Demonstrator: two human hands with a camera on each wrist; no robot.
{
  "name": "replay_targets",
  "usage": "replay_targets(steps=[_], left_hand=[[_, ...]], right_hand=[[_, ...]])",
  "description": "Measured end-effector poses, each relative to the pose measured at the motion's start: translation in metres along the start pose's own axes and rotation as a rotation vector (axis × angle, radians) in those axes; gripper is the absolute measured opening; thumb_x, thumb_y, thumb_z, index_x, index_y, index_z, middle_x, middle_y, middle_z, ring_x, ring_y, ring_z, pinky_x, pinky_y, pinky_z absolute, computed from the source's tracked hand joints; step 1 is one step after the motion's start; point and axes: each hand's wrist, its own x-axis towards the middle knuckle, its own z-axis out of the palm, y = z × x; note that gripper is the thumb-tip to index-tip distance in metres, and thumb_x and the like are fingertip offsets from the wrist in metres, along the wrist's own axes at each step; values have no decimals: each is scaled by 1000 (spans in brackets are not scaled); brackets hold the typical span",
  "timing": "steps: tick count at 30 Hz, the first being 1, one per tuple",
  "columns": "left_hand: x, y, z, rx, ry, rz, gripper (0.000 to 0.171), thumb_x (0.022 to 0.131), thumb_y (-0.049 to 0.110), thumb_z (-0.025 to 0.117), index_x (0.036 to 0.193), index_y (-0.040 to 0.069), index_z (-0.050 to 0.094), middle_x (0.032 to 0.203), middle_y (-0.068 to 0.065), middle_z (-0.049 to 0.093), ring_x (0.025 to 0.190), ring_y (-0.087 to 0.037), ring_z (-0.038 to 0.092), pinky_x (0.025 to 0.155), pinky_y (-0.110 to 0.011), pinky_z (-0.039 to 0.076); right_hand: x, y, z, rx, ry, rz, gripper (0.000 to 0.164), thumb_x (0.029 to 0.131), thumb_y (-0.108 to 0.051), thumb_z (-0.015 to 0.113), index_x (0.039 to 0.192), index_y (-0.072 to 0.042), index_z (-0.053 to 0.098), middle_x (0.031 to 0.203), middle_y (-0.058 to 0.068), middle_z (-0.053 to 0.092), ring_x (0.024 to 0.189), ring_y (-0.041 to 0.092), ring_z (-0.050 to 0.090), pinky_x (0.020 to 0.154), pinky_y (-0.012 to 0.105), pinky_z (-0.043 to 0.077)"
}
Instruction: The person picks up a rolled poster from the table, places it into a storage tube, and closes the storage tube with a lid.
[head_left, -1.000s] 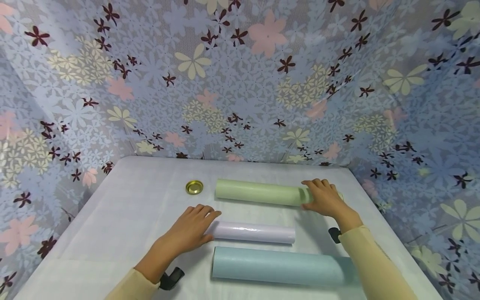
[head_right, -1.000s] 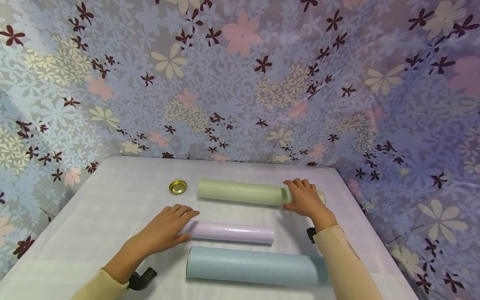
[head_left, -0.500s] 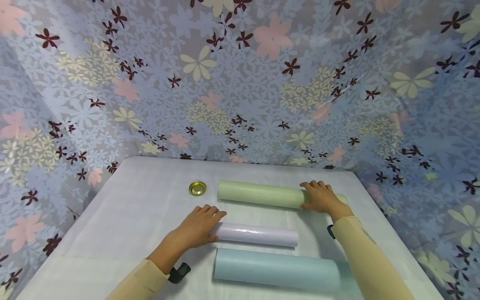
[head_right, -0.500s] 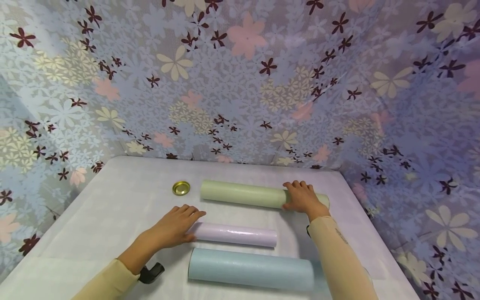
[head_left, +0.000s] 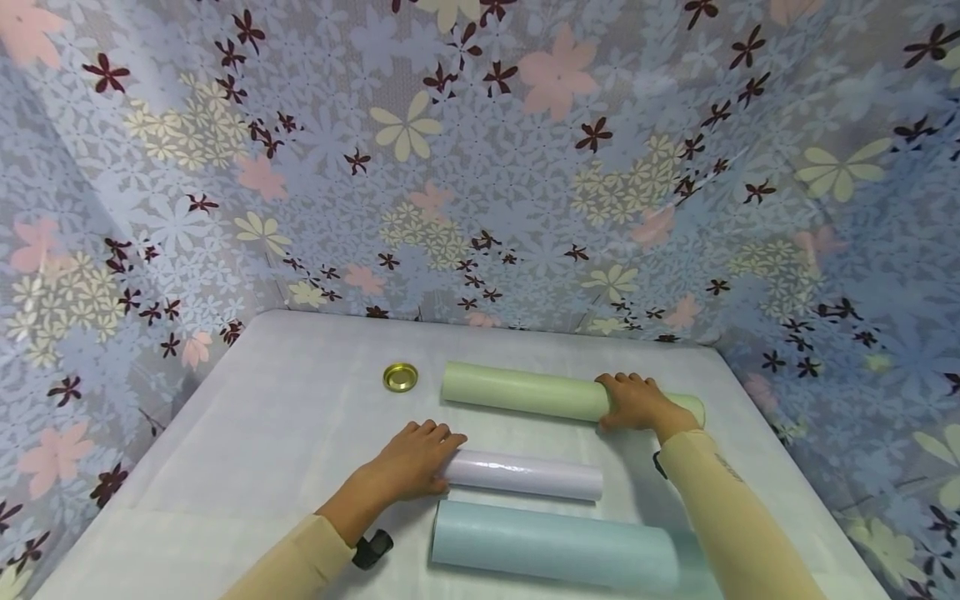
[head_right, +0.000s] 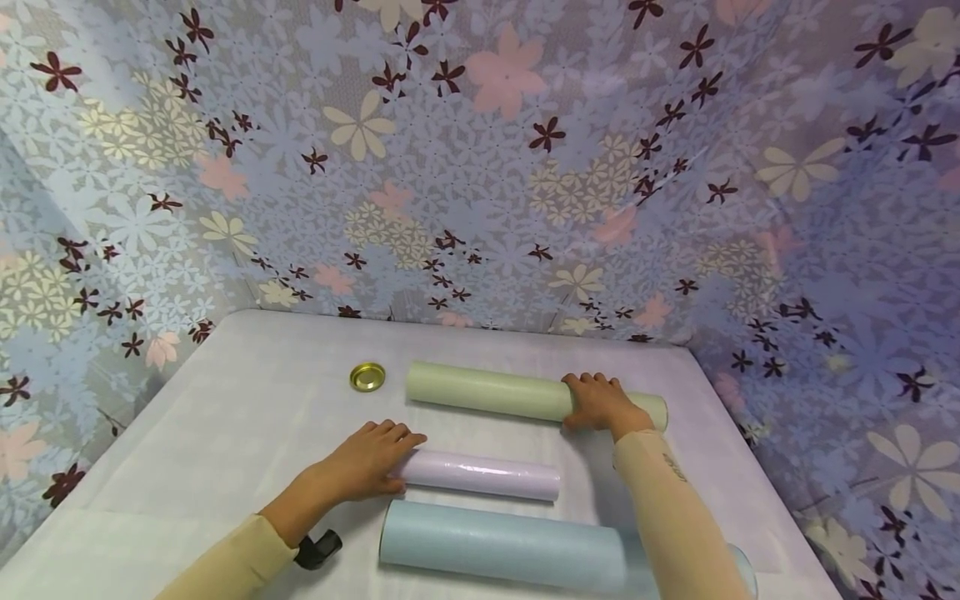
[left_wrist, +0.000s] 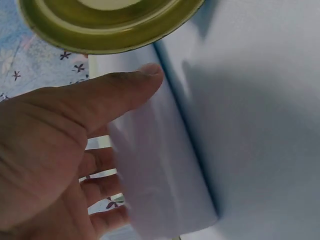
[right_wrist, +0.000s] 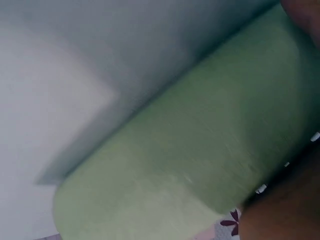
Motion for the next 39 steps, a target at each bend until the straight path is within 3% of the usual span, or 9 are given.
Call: replay_targets(steps=[16, 25, 39], left_hand=[[7, 6, 14, -15, 18, 19, 67, 75, 44, 74, 131, 16, 50, 115, -2, 60, 105, -19, 55, 86, -36, 45], [7, 6, 19, -12, 82, 51, 66, 75, 48, 74, 128, 15, 51, 110, -2, 60, 101, -19, 56, 81, -35, 45], [7, 5, 23, -31, 110, 57, 61, 78, 47, 71, 126, 15, 52, 108, -1, 60, 97, -17, 55, 76, -32, 45]], right_hand=[[4, 6, 15, -29, 83, -7, 80, 62, -43, 81, 127, -8, 49, 115, 16, 61, 105, 38, 57, 88, 57, 41], [3, 2, 13, -32, 69, 19, 83, 63, -46, 83, 128, -8, 48, 118, 17, 60, 107, 38, 56, 88, 58, 40], [2, 2, 18, -60, 120, 17, 79, 63, -43, 82, 126, -8, 51, 113, 17, 61, 104, 37, 57, 86, 56, 41]])
